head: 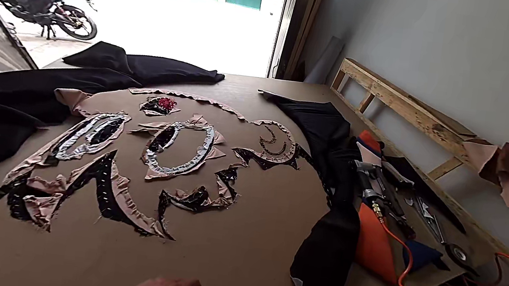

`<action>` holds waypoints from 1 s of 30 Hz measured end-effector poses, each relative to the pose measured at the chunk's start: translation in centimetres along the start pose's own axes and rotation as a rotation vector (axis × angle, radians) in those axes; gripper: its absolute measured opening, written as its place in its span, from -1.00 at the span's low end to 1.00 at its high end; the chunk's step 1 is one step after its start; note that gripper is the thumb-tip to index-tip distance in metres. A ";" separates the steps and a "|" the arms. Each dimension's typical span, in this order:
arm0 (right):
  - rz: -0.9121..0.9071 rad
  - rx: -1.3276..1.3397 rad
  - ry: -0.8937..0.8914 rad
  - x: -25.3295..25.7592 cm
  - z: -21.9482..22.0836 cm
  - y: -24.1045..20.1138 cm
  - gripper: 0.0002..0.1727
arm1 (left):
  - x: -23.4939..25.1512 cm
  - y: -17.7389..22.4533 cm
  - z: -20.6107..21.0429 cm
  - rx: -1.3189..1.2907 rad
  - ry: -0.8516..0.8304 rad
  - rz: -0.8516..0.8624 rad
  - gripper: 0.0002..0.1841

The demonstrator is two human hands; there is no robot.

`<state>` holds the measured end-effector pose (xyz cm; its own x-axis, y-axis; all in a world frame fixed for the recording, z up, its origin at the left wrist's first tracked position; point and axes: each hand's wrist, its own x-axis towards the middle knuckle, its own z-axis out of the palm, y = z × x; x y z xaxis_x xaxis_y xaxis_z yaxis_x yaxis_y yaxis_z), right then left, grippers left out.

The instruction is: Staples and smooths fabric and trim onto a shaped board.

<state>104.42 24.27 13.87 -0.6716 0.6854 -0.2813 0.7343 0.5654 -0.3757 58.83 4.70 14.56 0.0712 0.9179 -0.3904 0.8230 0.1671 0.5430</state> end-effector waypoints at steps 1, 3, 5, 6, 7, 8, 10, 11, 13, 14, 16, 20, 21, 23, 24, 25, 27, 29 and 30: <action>0.024 0.007 0.020 1.0 -1.3 2.0 -0.45 | 2.2 0.7 -0.9 0.004 0.004 0.016 -0.42; 0.060 -0.014 0.081 3.6 -3.9 6.3 -0.44 | 7.0 1.7 -2.5 0.019 -0.001 0.030 -0.41; 0.077 -0.066 0.162 7.5 -6.2 11.0 -0.43 | 12.4 2.3 -3.7 0.019 -0.010 0.015 -0.40; 0.083 -0.085 0.213 10.0 -7.2 13.2 -0.43 | 15.2 2.5 -4.5 0.028 -0.010 -0.003 -0.40; 0.093 -0.098 0.269 12.6 -7.9 15.1 -0.43 | 18.0 2.8 -5.4 0.030 -0.016 -0.024 -0.40; 0.118 -0.112 0.318 15.2 -8.7 16.5 -0.42 | 20.8 3.1 -6.3 0.029 -0.024 -0.044 -0.41; 0.236 -0.056 0.304 20.1 -11.3 16.3 -0.38 | 26.6 3.7 -8.4 0.020 0.003 -0.071 -0.45; 0.278 -0.047 0.302 22.4 -11.9 16.8 -0.33 | 29.5 3.8 -9.5 0.028 0.038 -0.075 -0.48; 0.248 -0.143 0.421 27.0 -10.0 21.0 -0.16 | 35.2 3.4 -11.3 0.080 0.128 -0.079 -0.55; 0.225 -0.183 0.480 28.9 -9.0 22.8 -0.10 | 37.9 3.4 -12.2 0.111 0.162 -0.071 -0.58; 0.237 -0.201 0.479 30.6 -8.8 23.4 -0.03 | 43.1 3.2 -14.2 0.145 0.214 -0.038 -0.60; 0.215 -0.249 0.439 31.7 -9.6 21.9 -0.07 | 53.1 1.9 -17.5 0.269 0.271 0.044 -0.53; 0.137 -0.207 0.453 32.4 -10.1 20.3 -0.15 | 55.2 1.5 -18.1 0.304 0.281 0.068 -0.48; -0.008 -0.086 0.480 35.8 -10.0 16.6 -0.35 | 59.1 0.4 -18.8 0.405 0.295 0.138 -0.42; -0.039 -0.024 0.477 38.4 -9.3 14.9 -0.42 | 60.8 -0.1 -19.0 0.458 0.289 0.172 -0.42; -0.043 0.027 0.441 41.2 -8.7 13.5 -0.44 | 62.4 -0.5 -19.2 0.503 0.276 0.208 -0.43; 0.006 0.046 0.300 46.4 -7.8 11.4 -0.38 | 65.2 -1.0 -19.4 0.586 0.250 0.268 -0.46; 0.015 -0.056 0.297 50.2 -6.6 10.2 -0.39 | 67.5 -1.6 -19.5 0.620 0.206 0.320 -0.45; 0.020 -0.117 0.320 51.3 -5.8 9.9 -0.40 | 68.3 -1.9 -19.2 0.606 0.171 0.325 -0.44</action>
<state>77.82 67.70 0.86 -0.6055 0.7958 0.0105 0.7660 0.5863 -0.2636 51.31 74.04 1.17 0.3180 0.9393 -0.1291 0.9473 -0.3092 0.0837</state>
